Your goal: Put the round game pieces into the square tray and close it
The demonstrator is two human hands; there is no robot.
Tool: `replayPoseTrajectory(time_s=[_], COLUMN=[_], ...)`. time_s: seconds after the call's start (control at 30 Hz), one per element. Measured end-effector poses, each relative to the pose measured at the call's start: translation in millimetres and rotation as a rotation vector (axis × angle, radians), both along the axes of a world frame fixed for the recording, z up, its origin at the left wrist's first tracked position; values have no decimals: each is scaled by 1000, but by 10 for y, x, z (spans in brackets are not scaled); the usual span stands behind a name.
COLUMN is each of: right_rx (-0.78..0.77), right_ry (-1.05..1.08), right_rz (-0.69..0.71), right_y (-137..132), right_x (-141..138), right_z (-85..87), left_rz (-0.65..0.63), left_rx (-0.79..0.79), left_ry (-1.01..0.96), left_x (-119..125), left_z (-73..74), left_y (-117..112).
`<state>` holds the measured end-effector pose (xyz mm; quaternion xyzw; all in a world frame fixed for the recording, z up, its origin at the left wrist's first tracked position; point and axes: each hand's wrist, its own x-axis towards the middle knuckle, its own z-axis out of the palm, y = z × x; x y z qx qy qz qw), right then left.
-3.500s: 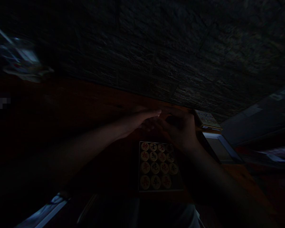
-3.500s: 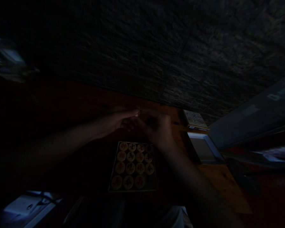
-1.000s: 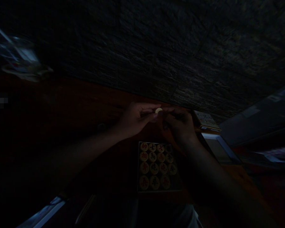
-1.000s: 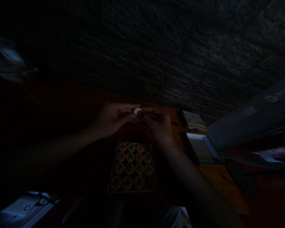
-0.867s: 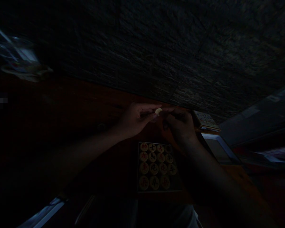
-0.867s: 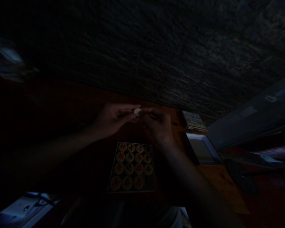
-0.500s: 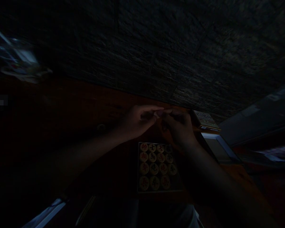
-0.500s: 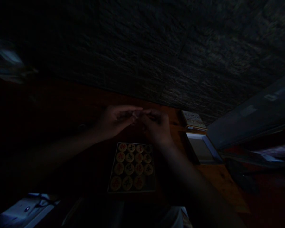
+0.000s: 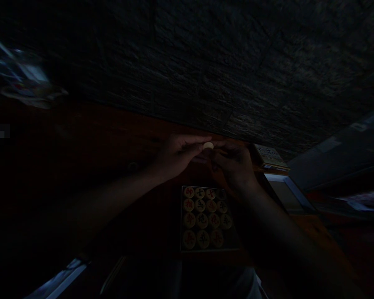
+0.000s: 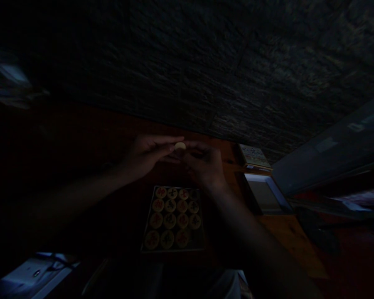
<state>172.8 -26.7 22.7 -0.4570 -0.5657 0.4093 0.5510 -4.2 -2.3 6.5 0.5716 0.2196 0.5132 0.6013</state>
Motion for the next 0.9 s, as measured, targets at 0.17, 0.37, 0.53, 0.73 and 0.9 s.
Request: replayPoseTrajectory(time_s=[0.17, 0.37, 0.53, 0.73, 0.9], right_rx=[-7, -18, -29, -21, -12], right_ry=[-19, -20, -32, -49, -73], right_rz=[-14, -30, -20, -17, -27], right_y=[8, -21, -38, -37, -33], right_x=[-3, -33, -29, -14, -7], right_z=[-11, 45, 52, 58, 55], left_rz=[-17, -41, -20, -12, -20], left_rx=[36, 100, 57, -76, -66], left_ry=[34, 66, 67, -14, -13], left_x=[-1, 9, 4, -8, -4], left_z=[1, -23, -13, 21, 26], left_y=[-17, -24, -5, -8, -18])
